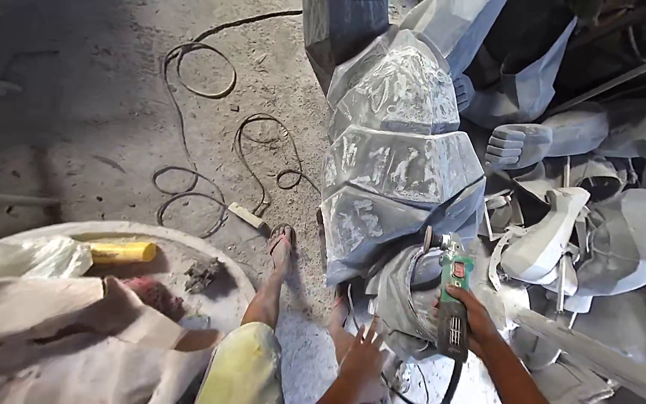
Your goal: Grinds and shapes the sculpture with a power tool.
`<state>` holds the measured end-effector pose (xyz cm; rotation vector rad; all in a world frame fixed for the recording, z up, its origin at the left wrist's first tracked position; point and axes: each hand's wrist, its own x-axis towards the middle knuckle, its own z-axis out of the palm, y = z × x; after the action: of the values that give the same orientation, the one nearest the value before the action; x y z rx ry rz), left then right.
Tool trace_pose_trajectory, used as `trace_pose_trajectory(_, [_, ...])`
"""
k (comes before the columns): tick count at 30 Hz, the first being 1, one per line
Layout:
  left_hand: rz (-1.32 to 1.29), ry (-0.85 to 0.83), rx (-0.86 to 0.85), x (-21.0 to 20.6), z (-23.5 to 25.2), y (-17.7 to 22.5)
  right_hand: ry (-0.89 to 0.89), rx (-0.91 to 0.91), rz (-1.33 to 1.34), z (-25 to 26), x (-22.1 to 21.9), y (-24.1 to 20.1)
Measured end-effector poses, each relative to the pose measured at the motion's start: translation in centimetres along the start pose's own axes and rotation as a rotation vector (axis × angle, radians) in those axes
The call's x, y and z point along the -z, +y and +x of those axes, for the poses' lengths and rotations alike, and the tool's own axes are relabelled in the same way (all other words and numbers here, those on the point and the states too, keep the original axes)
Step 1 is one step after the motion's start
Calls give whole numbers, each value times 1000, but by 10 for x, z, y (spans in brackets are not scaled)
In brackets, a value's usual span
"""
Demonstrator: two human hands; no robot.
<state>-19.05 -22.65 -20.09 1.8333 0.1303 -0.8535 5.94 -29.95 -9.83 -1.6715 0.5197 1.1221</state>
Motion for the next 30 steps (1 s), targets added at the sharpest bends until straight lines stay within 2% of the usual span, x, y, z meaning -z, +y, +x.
trace_pose_trajectory(2, [23, -144, 135, -21, 2, -3, 12, 57, -338, 9, 21, -17])
trace_pose_trajectory(4, [4, -145, 146, -37, -4, -2, 29, 148, -744, 25, 39, -34])
trace_pose_trajectory(7, [-70, 54, -66, -51, -16, 42, 22, 189, -1287, 56, 52, -53])
trace_pose_trajectory(9, [-187, 105, -171, -59, -22, 80, -17, 181, -1629, 72, 46, -58])
trace_pose_trajectory(11, [-247, 113, -187, -71, -26, 102, -58, 151, -1890, 83, 33, -54])
trace_pose_trajectory(15, [-262, 186, -109, -87, -45, 111, -110, 162, -2167, 82, -7, -34])
trace_pose_trajectory(18, [-341, 355, -69, -113, -55, 108, -108, 188, -2346, 81, -36, -15])
trace_pose_trajectory(20, [-390, 307, -61, -103, -68, 104, -86, 162, -2440, 80, -56, -3])
trace_pose_trajectory(24, [-448, 397, 22, -102, -88, 96, -112, 131, -2586, 88, -70, 26])
trace_pose_trajectory(25, [-451, 431, 57, -105, -93, 96, -134, 132, -2618, 89, -70, 35])
trace_pose_trajectory(27, [-486, 396, 110, -101, -107, 95, -205, 118, -2678, 89, -69, 51])
trace_pose_trajectory(30, [-548, 366, 147, -94, -124, 91, -361, -6, -2767, 78, -75, 70])
